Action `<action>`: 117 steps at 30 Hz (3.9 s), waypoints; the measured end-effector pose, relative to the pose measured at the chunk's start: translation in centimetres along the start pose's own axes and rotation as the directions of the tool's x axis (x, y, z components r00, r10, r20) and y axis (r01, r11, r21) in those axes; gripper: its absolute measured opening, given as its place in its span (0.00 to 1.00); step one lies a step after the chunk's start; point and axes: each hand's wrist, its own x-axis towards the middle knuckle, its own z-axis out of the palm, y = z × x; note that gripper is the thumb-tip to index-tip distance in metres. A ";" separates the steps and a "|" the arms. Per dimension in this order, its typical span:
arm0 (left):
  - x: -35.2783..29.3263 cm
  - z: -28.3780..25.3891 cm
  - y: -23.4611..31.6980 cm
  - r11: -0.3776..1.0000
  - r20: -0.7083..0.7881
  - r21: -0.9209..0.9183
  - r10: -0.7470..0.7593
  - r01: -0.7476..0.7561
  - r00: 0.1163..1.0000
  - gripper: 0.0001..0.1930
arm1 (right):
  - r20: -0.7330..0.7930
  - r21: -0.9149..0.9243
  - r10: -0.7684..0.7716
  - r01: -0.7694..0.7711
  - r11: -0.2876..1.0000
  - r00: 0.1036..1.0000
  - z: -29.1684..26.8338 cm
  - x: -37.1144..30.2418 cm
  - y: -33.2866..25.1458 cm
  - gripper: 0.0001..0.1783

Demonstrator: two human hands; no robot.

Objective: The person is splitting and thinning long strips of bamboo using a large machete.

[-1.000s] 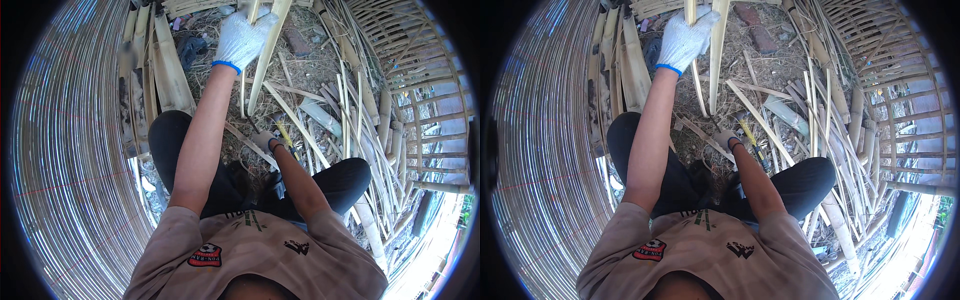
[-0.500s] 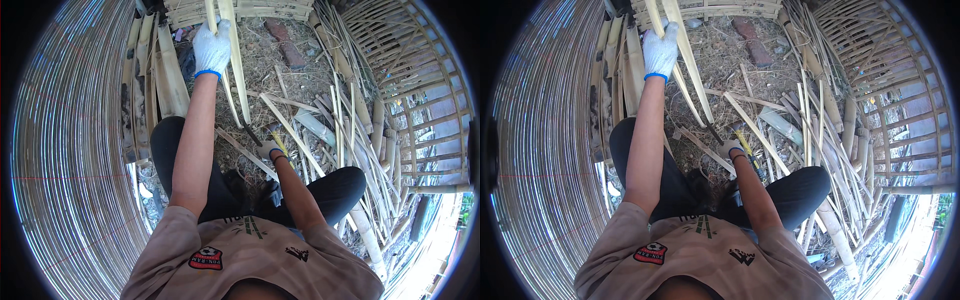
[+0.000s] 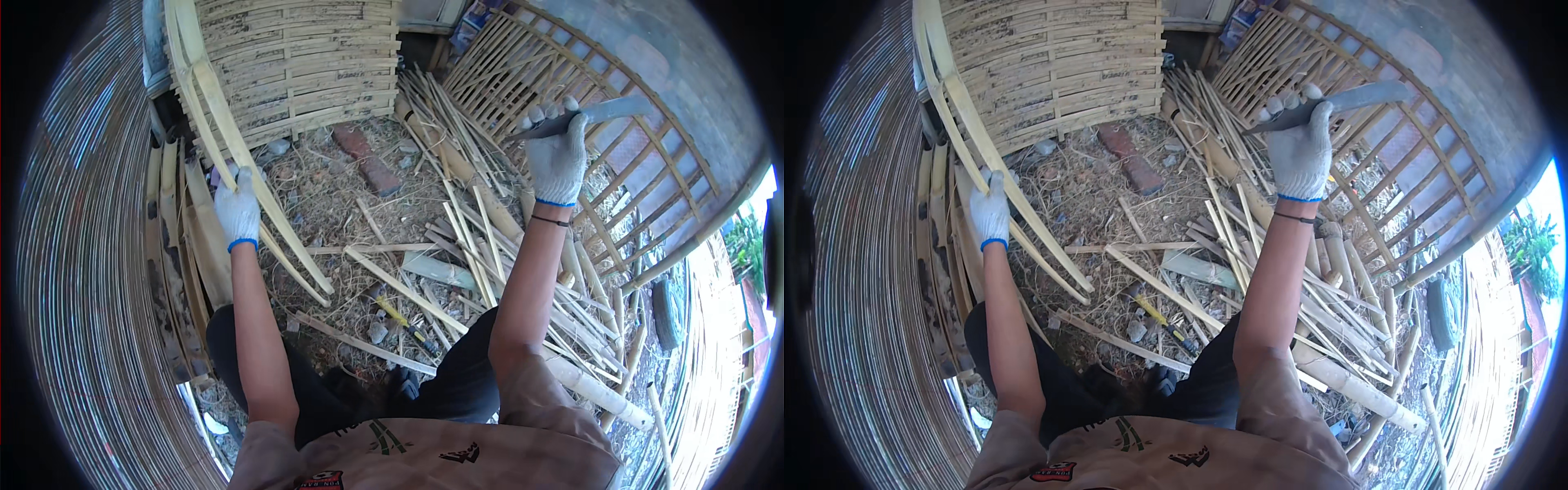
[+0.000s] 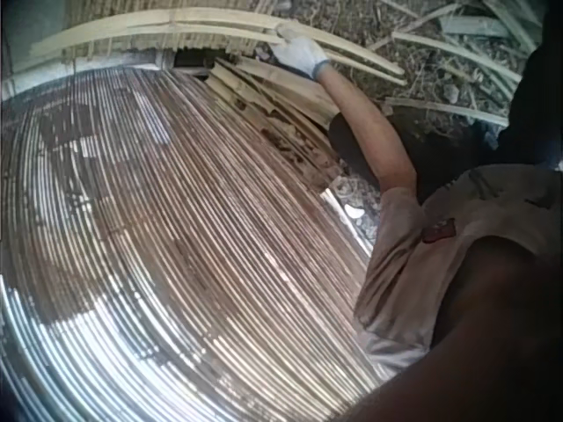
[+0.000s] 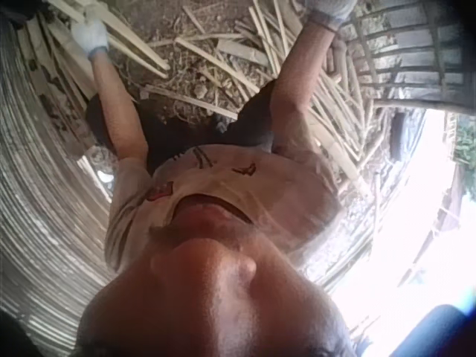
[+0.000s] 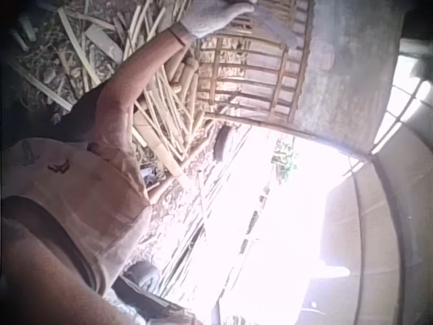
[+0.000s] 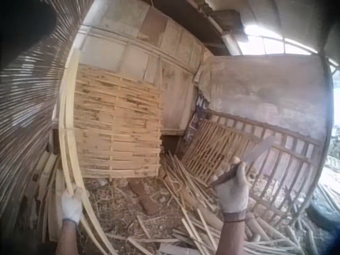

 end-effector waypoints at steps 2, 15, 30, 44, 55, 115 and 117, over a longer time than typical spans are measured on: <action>-0.4 0.6 0.6 0.996 0.000 -0.075 -0.057 0.057 0.998 0.15 | -0.014 0.162 -0.225 0.224 0.961 0.974 1.7 1.8 -1.6 0.15; -0.5 -0.2 0.6 0.999 -0.079 0.027 0.028 -0.026 0.997 0.15 | -0.085 0.112 -0.127 0.136 0.984 0.988 5.3 1.7 2.9 0.13; -1.8 -0.6 2.6 0.971 0.037 -0.231 -0.049 0.057 0.998 0.15 | 0.270 -0.469 0.913 -0.786 0.403 0.306 5.3 -14.3 20.6 0.22; -2.5 1.7 2.9 0.917 0.219 -0.356 -0.107 0.182 0.970 0.13 | -0.548 -0.119 0.820 -0.986 0.121 0.166 -1.0 -25.2 24.9 0.19; -4.6 4.8 0.9 0.840 0.409 -0.366 -0.242 0.401 0.880 0.20 | -0.535 -0.805 0.680 -0.547 -0.230 0.502 -2.0 -31.2 31.3 0.26; -3.6 2.6 4.0 0.929 0.538 -0.063 -0.277 0.366 0.796 0.15 | -0.322 -0.655 0.489 -0.564 0.503 0.811 9.0 -24.6 25.0 0.17; -3.7 2.8 4.3 0.925 0.539 -0.103 -0.257 0.365 0.802 0.15 | -0.276 -0.689 0.407 -0.475 0.547 0.871 8.3 -24.8 25.5 0.18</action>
